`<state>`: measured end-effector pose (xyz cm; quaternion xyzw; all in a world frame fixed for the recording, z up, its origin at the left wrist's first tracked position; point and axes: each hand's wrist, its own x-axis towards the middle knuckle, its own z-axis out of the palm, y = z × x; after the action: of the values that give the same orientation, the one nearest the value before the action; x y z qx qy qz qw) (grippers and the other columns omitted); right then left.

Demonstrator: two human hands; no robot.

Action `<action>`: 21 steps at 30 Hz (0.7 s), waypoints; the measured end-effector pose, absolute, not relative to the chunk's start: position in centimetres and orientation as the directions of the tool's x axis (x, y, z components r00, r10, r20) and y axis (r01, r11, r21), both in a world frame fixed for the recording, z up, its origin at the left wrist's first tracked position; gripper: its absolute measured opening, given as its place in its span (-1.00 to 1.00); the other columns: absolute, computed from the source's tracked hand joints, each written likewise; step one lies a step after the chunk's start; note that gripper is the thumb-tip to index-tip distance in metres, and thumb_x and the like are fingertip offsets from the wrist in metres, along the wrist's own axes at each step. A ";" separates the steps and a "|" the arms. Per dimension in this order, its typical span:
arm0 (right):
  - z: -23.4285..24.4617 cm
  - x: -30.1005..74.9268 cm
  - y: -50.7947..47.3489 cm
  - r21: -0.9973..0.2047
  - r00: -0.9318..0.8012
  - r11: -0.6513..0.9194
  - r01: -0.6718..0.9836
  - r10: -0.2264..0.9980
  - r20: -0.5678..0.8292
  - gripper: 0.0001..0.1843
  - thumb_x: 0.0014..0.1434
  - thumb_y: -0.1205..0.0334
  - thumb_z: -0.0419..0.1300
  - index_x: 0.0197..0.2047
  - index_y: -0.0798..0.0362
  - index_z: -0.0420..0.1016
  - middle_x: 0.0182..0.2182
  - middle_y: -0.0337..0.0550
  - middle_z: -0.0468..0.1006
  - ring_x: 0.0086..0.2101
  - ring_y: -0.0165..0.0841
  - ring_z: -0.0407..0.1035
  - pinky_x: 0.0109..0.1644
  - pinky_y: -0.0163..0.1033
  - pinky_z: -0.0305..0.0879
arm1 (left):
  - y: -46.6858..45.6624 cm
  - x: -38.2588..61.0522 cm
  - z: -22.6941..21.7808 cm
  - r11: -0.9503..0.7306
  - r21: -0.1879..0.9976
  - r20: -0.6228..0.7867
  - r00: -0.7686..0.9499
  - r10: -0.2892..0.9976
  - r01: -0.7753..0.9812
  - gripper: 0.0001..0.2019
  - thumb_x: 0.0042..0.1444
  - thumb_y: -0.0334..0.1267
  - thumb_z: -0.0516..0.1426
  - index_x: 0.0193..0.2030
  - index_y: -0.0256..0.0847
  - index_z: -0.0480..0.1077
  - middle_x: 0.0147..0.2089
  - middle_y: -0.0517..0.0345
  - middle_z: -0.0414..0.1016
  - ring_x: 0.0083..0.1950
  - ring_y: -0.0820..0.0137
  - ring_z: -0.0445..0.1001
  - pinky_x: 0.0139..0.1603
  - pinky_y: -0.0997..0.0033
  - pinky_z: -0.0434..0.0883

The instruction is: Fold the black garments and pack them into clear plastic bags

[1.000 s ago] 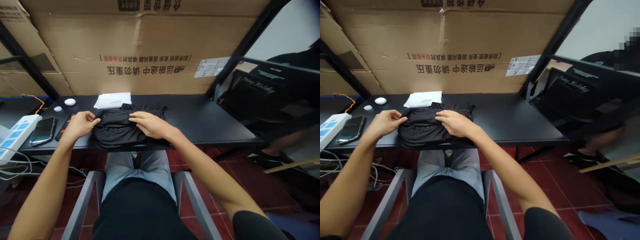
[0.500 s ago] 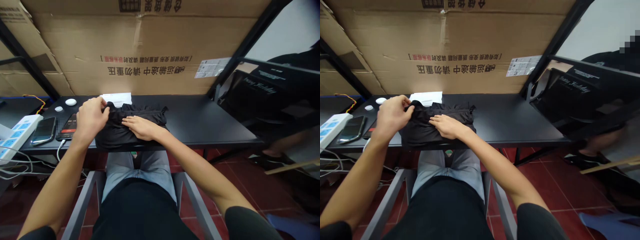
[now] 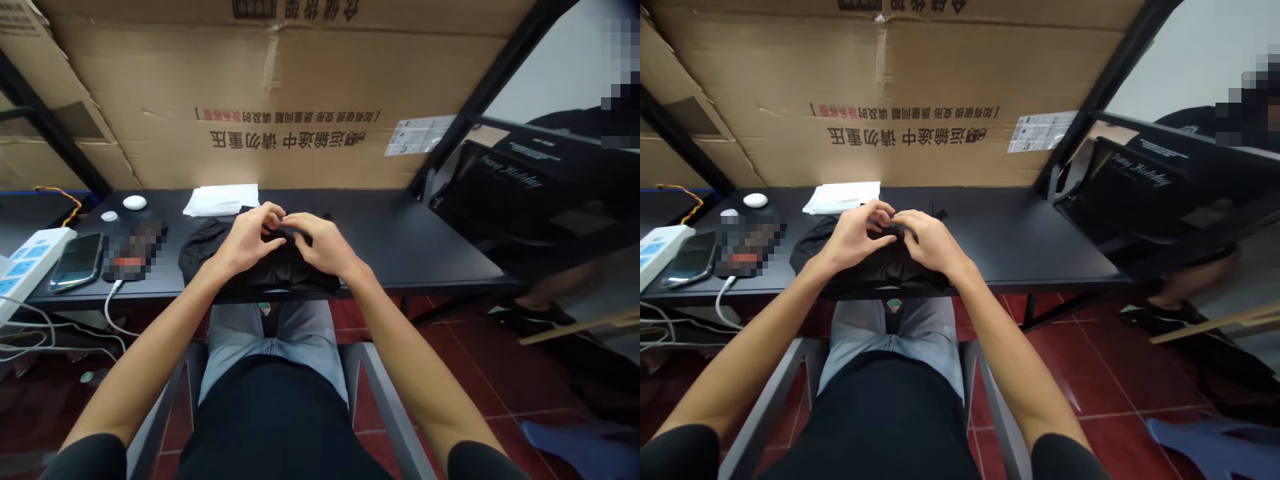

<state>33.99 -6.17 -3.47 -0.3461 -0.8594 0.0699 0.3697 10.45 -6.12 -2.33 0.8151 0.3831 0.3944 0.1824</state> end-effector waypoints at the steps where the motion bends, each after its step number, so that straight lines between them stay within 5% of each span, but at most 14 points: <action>1: -3.9 33.9 -6.2 -0.355 -0.535 0.769 0.532 0.630 0.562 -0.51 0.41 0.41 0.10 0.26 -0.06 0.69 0.29 -0.03 0.67 0.28 -0.07 0.55 0.44 0.11 0.49 | -6.4 9.8 -2.4 -0.629 0.596 0.504 0.377 0.777 0.500 -0.57 0.22 -0.20 0.40 0.18 -0.08 0.45 0.04 0.07 0.64 0.04 0.25 0.63 0.02 0.25 0.63; 5: -5.4 33.4 -6.0 -0.264 -0.622 0.772 0.578 0.626 0.470 -0.50 0.39 0.47 0.11 0.21 0.01 0.76 0.28 0.03 0.69 0.30 -0.06 0.54 0.47 0.13 0.48 | -7.6 6.4 -2.8 -0.475 0.496 0.468 0.238 0.851 0.726 -0.45 0.08 -0.04 0.51 0.14 -0.11 0.49 0.12 -0.03 0.61 0.04 0.17 0.61 0.07 0.14 0.61; 9: -5.7 33.2 -5.7 -0.217 -0.653 0.772 0.598 0.626 0.426 -0.52 0.39 0.47 0.14 0.20 0.01 0.78 0.25 0.04 0.72 0.28 -0.05 0.56 0.47 0.15 0.49 | -8.3 4.2 -3.6 -0.271 0.414 0.343 0.127 0.931 0.869 -0.59 0.16 0.10 0.45 -0.10 -0.15 0.53 -0.07 -0.05 0.66 -0.06 0.10 0.62 0.03 0.03 0.55; 15: -5.2 33.3 -5.9 -0.197 -0.676 0.776 0.599 0.622 0.395 -0.56 0.45 0.42 0.13 0.22 0.08 0.76 0.26 0.11 0.70 0.30 -0.02 0.55 0.48 0.16 0.48 | -8.1 5.0 -4.1 -0.293 0.431 0.364 0.133 0.922 0.853 -0.89 0.27 -0.19 0.30 -0.14 -0.11 0.50 -0.14 0.05 0.70 -0.11 0.15 0.63 -0.05 0.08 0.52; 21: -5.1 32.1 -6.2 -0.210 -0.709 0.811 0.546 0.581 0.401 -0.52 0.45 0.42 0.12 0.31 0.06 0.68 0.30 0.11 0.67 0.33 -0.04 0.53 0.51 0.19 0.44 | -8.6 6.8 -1.7 -0.336 0.392 0.525 0.091 0.846 0.856 -0.84 0.27 -0.35 0.24 -0.02 -0.13 0.50 -0.02 0.03 0.65 -0.02 0.16 0.62 0.07 0.11 0.54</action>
<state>32.14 -6.17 -5.05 -0.3049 -0.9235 0.0380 0.2295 6.80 -8.63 -1.69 0.7387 0.5761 0.3498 -0.0074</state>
